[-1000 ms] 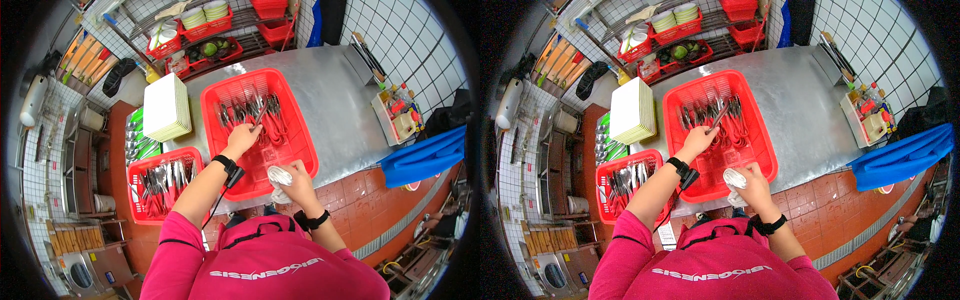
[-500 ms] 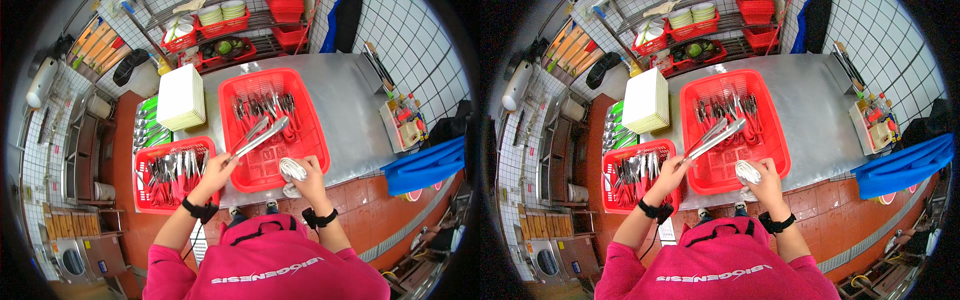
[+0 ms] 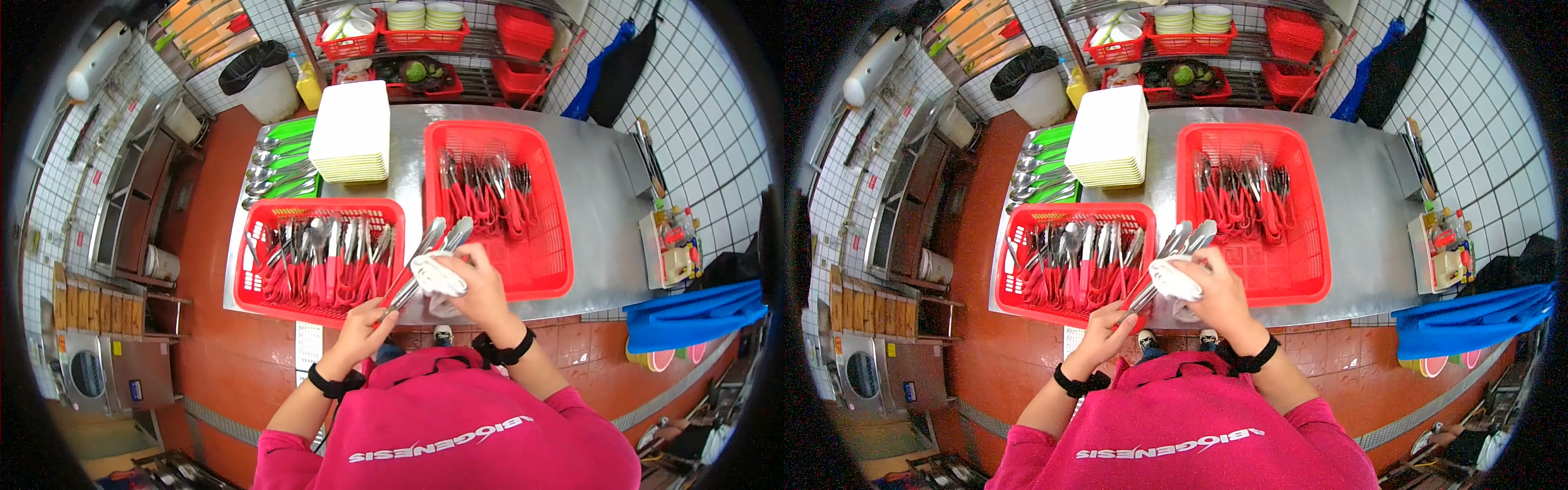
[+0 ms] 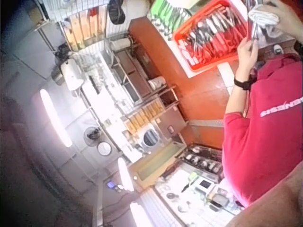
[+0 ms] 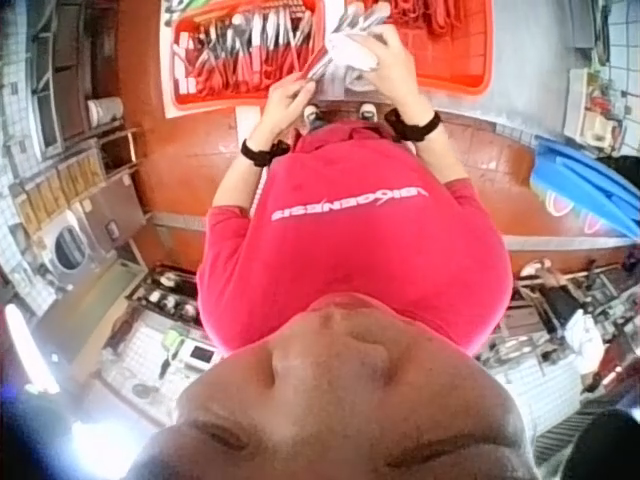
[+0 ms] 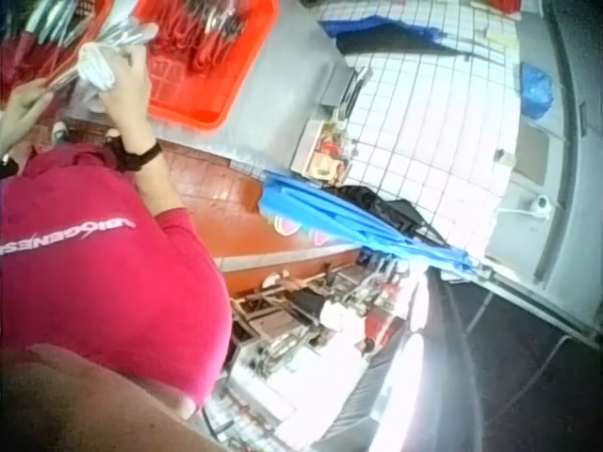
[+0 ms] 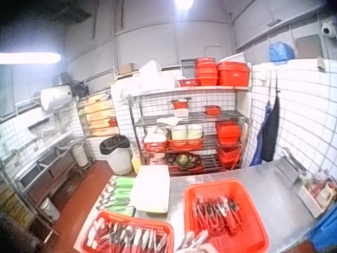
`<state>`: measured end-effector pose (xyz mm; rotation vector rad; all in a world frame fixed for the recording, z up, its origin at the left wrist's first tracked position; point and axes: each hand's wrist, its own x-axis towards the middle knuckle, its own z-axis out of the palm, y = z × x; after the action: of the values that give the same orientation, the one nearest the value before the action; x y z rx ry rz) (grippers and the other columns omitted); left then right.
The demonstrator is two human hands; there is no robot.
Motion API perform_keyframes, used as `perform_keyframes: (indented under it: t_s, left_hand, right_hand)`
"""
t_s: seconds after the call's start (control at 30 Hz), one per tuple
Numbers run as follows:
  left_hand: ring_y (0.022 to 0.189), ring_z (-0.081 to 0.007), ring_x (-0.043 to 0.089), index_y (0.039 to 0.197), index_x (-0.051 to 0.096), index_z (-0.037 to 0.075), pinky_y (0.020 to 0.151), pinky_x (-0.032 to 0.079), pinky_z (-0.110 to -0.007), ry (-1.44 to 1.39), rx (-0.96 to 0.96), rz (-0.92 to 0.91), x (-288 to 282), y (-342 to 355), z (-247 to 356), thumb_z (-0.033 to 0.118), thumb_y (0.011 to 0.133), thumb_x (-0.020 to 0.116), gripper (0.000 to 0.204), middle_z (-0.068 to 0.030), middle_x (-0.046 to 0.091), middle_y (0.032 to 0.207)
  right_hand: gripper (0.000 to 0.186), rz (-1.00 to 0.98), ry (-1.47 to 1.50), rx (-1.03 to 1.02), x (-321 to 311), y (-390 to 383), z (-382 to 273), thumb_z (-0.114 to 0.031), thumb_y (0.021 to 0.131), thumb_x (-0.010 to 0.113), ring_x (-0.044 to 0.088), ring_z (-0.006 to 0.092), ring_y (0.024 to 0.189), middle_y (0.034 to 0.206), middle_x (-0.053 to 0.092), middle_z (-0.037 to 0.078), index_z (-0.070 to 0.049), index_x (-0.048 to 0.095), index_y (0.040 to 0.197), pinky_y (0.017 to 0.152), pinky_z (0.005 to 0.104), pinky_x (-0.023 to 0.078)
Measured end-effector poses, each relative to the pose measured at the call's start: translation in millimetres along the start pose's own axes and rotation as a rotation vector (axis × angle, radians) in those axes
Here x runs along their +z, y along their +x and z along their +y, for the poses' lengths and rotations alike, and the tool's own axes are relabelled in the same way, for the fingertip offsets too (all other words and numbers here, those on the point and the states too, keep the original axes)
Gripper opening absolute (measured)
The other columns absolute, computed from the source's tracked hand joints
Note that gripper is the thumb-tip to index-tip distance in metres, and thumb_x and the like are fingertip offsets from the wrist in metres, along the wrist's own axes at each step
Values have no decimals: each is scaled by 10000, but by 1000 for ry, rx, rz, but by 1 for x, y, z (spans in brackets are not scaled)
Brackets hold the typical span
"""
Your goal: Clean individual pairs of tongs with a white cloth and place them from one red basket into another.
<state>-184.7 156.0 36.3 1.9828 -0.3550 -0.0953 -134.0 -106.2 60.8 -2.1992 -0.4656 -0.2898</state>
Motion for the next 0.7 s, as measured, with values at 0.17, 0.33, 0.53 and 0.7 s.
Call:
perform_keyframes:
  t_s: [0.17,0.33,0.53,0.7]
  left_hand:
    - [795,-249,646,932,711,-57,717,488,-380,-139,21,72,-27,-34,-16,127,1051,653,227,-137,677,922]
    - [966,-219,696,1084,750,-70,834,519,-351,-400,-70,45,-48,-54,-28,132,1090,579,266,-157,751,1107]
    - [1102,-249,714,1235,747,-67,946,530,-352,-523,4,7,-65,-51,-30,120,1100,540,310,-178,762,1232]
    - [997,-257,732,1175,781,-28,881,547,-350,-272,-24,-108,-87,-61,-38,116,1046,616,253,-195,758,1114]
  right_hand:
    - [530,212,-134,36,-9,29,16,-39,750,850,702,331,991,1159,598,108,-144,756,1260,847,420,597]
    - [560,284,-140,150,-19,45,14,93,722,763,640,313,1072,1159,563,130,-60,745,1260,951,388,556]
    - [513,82,-137,13,27,32,-6,-84,718,906,682,348,1063,1206,600,140,-66,756,1208,907,427,584]
    - [458,17,-97,87,59,23,-6,-90,733,867,670,394,1126,1281,598,152,-76,752,1176,951,472,569]
